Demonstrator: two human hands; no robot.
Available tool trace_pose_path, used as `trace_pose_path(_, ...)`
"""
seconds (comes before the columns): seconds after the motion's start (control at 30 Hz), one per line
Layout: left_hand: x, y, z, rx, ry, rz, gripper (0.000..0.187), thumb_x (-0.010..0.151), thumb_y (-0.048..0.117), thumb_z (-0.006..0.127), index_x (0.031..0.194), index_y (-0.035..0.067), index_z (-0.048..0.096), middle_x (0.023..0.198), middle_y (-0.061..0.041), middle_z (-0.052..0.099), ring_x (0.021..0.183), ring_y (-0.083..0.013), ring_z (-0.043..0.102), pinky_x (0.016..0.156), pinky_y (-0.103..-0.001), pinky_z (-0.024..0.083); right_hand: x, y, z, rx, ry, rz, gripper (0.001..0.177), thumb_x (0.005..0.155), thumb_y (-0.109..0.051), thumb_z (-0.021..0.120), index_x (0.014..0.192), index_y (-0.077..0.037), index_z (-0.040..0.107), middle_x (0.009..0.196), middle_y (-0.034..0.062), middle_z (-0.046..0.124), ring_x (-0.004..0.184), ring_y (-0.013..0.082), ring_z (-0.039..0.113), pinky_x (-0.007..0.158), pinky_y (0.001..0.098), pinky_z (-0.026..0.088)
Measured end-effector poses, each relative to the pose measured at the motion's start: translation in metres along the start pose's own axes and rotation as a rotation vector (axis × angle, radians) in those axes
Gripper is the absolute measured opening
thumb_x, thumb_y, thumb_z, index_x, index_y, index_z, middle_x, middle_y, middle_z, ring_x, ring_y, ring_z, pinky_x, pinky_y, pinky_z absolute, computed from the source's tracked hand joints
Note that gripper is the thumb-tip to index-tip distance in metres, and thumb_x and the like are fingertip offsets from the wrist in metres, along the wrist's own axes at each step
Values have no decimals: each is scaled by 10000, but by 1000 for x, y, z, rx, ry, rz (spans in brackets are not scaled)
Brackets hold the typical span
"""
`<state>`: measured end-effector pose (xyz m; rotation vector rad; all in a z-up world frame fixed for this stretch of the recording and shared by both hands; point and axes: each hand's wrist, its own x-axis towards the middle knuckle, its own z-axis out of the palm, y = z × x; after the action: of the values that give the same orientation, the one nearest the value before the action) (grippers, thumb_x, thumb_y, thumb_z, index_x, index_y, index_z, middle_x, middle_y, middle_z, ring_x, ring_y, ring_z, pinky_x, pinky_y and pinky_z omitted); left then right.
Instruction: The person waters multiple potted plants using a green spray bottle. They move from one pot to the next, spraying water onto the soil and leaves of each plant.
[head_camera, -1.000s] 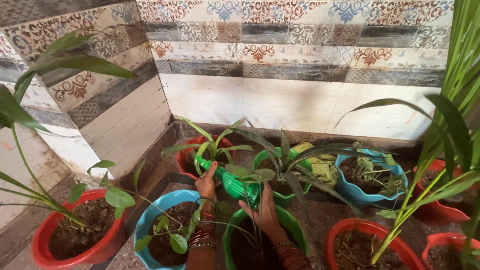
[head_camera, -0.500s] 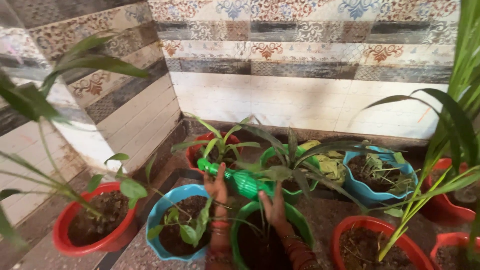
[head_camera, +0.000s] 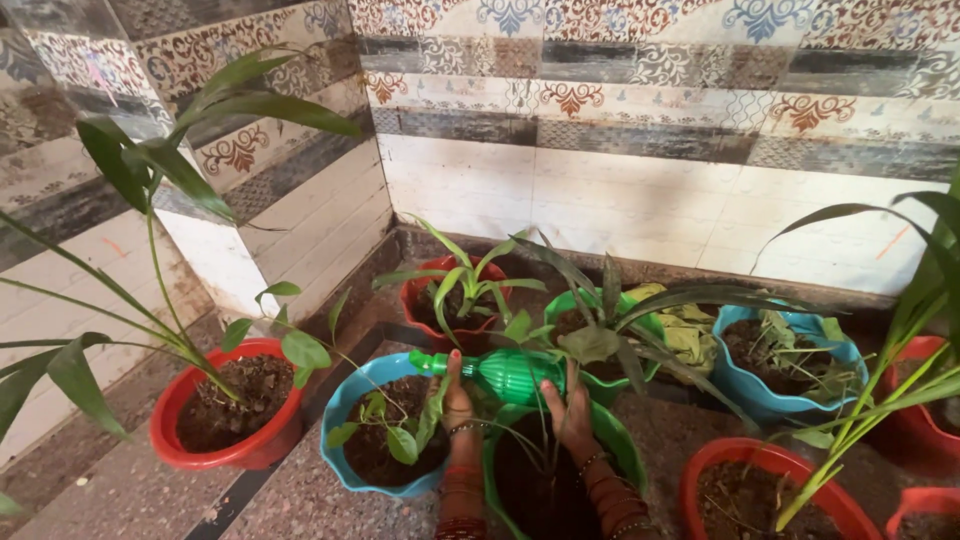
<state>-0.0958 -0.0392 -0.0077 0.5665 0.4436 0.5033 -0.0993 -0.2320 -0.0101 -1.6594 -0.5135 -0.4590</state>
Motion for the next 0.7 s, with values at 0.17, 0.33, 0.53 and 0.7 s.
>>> trace_pose_path(0.17, -11, 9, 7, 224, 50, 420, 242, 846, 307, 831, 900, 102, 713, 815, 3, 708, 701, -118, 632, 632, -295, 523, 7, -36, -3, 31, -3, -46, 759, 1041, -395, 523, 1602, 53, 279, 1577, 240, 468, 1432, 341, 452, 1180, 418, 315)
trace_pose_path(0.33, 3, 0, -5, 17, 61, 140, 275, 855, 284, 846, 952, 74, 697, 826, -34, 683, 703, -182, 585, 644, -355, 458, 2, -30, 0, 2, -51, 12, 804, 1030, -448, 532, 1590, 55, 250, 1630, 243, 357, 1497, 362, 350, 1202, 425, 258)
trace_pose_path(0.53, 8, 14, 12, 294, -17, 523, 586, 845, 249, 819, 1350, 80, 572, 1115, -81, 683, 993, -184, 642, 892, -338, 522, -6, -47, -10, 78, -150, 118, 860, 1014, -462, 554, 1632, -37, 131, 1673, 216, 232, 1526, 358, 225, 1200, 440, 193)
trace_pose_path(0.7, -53, 106, 67, 181, -413, 551, 748, 814, 202, 818, 1460, 80, 462, 1331, -90, 604, 1189, -196, 577, 1009, -334, 465, 23, -83, -25, 28, -155, -120, 900, 941, -459, 656, 1630, -90, 210, 1609, 178, 381, 1480, 340, 357, 1209, 442, 290)
